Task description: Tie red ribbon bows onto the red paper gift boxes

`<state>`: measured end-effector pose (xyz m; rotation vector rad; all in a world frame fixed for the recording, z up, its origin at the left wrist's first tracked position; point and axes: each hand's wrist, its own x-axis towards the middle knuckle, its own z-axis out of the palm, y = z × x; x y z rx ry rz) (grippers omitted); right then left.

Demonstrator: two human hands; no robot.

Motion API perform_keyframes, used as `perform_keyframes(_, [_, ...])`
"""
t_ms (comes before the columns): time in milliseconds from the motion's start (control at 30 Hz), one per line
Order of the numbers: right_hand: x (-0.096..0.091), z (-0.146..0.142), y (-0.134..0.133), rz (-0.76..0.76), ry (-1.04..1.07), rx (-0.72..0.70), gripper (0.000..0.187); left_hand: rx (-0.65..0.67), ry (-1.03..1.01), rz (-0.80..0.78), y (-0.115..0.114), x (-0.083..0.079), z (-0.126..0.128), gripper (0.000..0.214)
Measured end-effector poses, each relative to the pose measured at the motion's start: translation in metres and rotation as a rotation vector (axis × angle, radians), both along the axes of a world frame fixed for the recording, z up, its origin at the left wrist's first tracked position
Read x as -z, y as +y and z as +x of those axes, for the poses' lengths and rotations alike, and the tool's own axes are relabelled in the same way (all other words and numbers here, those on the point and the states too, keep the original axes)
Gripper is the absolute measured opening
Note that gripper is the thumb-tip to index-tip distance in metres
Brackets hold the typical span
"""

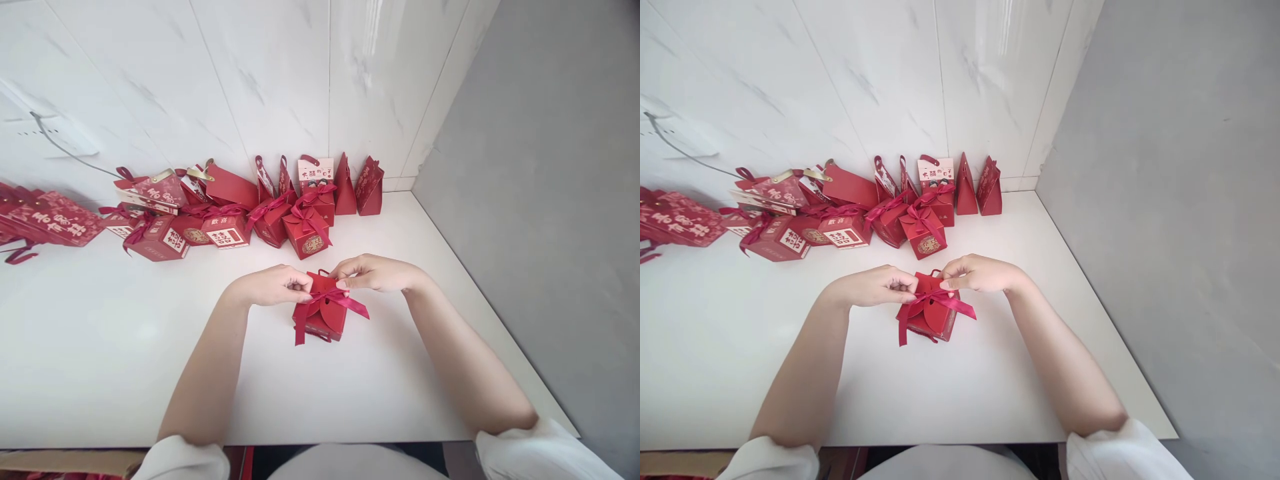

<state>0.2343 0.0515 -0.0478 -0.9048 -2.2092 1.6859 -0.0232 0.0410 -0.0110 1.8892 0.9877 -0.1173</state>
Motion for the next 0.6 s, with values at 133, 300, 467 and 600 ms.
perform_keyframes(133, [0.004,0.0027,0.0035,-0.068,0.077,-0.043,0.035,-0.03,0.001,0.004,-0.0024,-0.0025,0.001,0.029])
perform_keyframes(300, [0.0084,0.0027,0.0068,-0.118,0.132,-0.056,0.035,-0.041,0.017,0.023,-0.004,-0.0037,0.0007,0.028])
perform_keyframes(467, [0.0062,0.0044,0.007,-0.147,0.139,-0.05,0.037,-0.054,0.041,0.019,-0.0034,-0.0035,-0.0024,0.031])
perform_keyframes(600, [-0.0004,0.0057,0.0046,-0.13,0.165,0.024,0.042,-0.205,-0.061,0.041,-0.0046,-0.0041,0.0001,0.034])
